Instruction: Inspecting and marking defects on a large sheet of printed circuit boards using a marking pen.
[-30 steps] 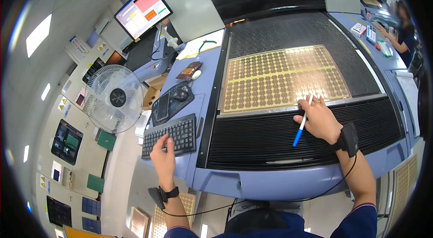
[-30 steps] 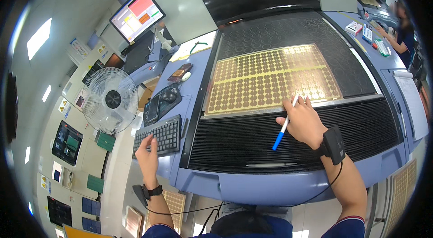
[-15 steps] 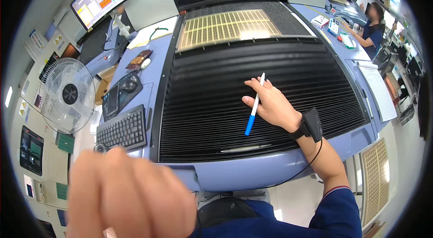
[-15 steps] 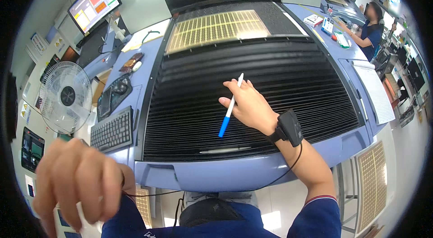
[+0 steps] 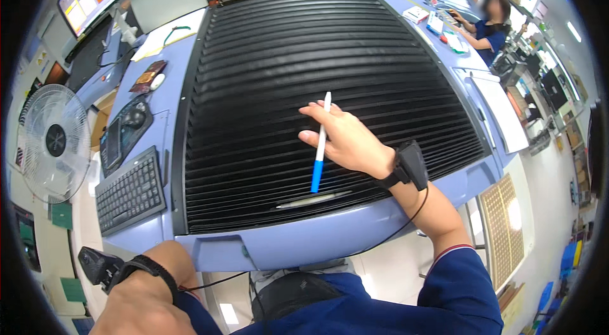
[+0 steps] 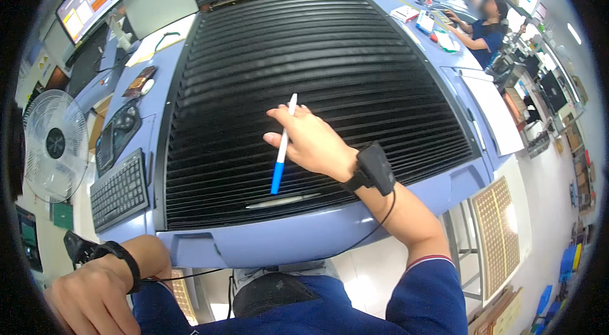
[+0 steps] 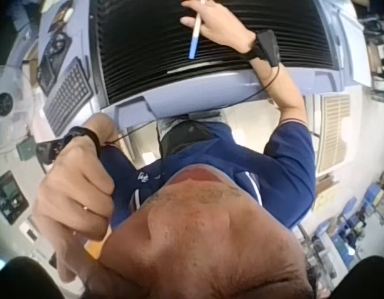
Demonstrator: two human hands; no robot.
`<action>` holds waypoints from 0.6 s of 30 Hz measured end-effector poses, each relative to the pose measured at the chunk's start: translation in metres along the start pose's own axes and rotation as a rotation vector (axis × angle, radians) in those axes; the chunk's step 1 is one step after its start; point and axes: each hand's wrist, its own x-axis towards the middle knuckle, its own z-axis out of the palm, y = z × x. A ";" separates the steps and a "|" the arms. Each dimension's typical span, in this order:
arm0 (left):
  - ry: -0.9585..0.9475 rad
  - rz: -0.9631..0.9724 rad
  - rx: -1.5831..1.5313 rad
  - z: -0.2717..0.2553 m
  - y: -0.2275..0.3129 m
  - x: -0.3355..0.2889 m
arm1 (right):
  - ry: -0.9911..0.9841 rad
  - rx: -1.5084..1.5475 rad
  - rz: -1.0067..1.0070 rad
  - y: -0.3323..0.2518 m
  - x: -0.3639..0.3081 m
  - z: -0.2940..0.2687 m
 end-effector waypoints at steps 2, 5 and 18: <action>-0.004 -0.019 -0.031 -0.009 -0.004 -0.002 | -0.019 -0.016 0.053 -0.005 -0.001 0.001; 0.007 -0.042 -0.091 -0.013 -0.007 -0.003 | -0.073 0.026 0.117 -0.013 0.001 -0.005; -0.009 -0.117 -0.339 -0.021 -0.031 0.019 | -0.050 0.050 0.113 -0.007 -0.001 -0.003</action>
